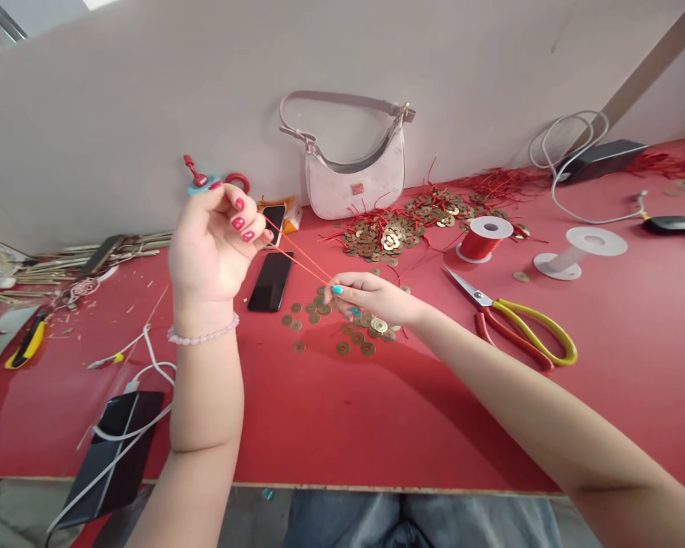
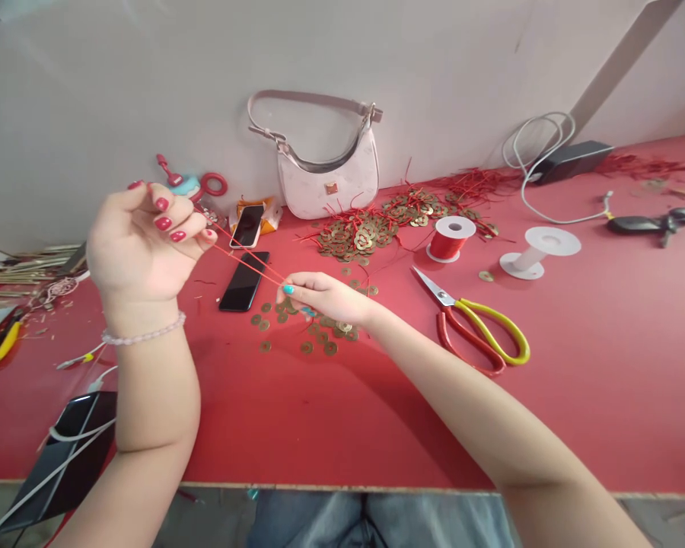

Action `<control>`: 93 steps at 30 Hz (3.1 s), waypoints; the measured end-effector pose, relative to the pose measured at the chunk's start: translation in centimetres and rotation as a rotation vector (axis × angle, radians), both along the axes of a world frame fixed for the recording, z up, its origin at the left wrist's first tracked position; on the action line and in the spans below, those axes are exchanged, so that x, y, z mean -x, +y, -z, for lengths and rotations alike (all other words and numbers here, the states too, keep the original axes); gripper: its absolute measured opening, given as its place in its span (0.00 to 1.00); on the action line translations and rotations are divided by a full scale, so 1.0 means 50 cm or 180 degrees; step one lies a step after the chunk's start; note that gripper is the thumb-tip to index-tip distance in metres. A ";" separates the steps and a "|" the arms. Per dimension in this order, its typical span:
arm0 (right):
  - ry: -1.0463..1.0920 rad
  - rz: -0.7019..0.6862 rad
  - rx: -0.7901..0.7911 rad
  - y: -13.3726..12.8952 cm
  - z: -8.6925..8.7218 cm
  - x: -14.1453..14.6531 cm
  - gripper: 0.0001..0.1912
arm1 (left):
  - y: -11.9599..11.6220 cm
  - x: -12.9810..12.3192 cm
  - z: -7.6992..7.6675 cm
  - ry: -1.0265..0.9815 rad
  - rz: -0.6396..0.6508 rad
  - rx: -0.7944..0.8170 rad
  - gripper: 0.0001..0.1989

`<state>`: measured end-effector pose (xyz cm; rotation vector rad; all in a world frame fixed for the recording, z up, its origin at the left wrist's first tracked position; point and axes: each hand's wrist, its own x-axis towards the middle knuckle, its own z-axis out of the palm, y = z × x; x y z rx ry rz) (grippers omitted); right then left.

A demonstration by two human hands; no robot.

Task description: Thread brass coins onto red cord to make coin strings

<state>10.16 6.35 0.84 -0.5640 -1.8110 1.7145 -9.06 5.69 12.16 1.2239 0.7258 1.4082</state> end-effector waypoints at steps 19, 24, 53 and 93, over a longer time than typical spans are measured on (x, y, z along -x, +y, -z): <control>-0.0203 0.0340 0.0176 0.055 0.087 -0.030 0.17 | 0.062 0.066 0.024 -0.0028 -0.1692 -0.0452 0.19; -0.0233 0.0407 0.0223 0.058 0.089 -0.033 0.17 | 0.075 0.088 0.032 0.0030 -0.1780 -0.0347 0.18; -0.0262 0.0137 0.0285 0.057 0.083 -0.041 0.16 | 0.104 0.102 0.068 0.0503 -0.2372 -0.0644 0.13; -0.0381 0.0202 0.0328 0.074 0.088 -0.057 0.15 | 0.135 0.086 0.079 -0.1086 -0.2008 0.0278 0.10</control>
